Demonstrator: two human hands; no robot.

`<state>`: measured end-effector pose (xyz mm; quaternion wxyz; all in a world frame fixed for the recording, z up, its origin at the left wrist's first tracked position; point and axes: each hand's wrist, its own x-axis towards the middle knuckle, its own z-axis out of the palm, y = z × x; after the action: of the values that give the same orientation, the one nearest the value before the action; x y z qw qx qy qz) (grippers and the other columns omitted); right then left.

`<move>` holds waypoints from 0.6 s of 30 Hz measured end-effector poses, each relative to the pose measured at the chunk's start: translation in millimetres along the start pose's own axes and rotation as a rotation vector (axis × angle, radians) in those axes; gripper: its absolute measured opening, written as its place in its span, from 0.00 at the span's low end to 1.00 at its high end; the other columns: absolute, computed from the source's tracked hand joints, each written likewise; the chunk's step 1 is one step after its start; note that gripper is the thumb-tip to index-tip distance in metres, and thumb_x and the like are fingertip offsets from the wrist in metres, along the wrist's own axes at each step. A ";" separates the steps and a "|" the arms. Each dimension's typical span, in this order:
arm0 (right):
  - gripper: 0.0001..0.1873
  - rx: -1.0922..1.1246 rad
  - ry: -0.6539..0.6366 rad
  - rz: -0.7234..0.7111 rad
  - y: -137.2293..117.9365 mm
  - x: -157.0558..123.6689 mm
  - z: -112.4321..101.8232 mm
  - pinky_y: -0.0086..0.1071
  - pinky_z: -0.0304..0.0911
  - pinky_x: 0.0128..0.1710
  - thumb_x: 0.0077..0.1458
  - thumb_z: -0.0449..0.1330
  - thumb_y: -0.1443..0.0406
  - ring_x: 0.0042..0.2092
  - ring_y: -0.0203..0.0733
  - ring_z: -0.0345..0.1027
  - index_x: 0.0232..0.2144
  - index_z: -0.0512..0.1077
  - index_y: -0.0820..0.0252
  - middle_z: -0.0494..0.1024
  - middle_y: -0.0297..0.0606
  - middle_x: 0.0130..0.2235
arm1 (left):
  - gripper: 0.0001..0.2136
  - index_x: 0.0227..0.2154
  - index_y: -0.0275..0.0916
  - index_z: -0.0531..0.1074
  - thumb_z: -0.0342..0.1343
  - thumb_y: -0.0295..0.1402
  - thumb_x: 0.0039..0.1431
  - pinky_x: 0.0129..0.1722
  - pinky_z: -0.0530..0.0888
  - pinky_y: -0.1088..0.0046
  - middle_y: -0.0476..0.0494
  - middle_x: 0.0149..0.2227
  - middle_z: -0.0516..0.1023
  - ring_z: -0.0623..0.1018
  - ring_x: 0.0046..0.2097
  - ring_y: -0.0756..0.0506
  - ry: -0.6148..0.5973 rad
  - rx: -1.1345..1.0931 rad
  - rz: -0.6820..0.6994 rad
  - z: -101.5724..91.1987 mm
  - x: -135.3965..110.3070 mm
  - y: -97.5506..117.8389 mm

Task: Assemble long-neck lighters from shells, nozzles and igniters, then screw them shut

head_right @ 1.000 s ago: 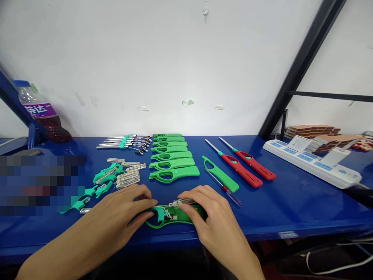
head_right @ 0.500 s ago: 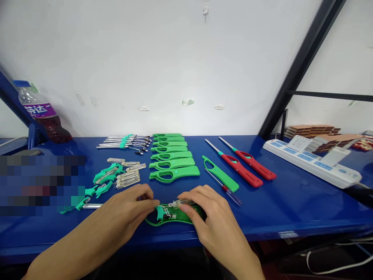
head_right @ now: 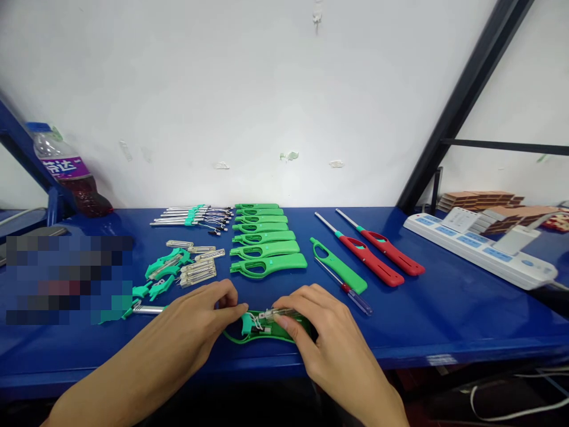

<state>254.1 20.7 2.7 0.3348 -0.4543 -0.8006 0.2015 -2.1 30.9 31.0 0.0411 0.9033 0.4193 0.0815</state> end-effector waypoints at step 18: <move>0.11 -0.088 -0.006 -0.079 -1.6 -7.9 1.2 0.41 0.70 0.47 0.76 0.54 0.64 0.47 0.48 0.75 0.48 0.77 0.50 0.81 0.38 0.45 | 0.23 0.47 0.41 0.75 0.48 0.10 0.58 0.43 0.81 0.56 0.42 0.48 0.77 0.80 0.44 0.38 -0.028 0.068 0.044 -5.0 0.5 6.8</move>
<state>255.1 13.0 0.1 0.3197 -0.4360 -0.8271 0.1539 2.4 26.9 37.0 0.0147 0.9143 0.4010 0.0554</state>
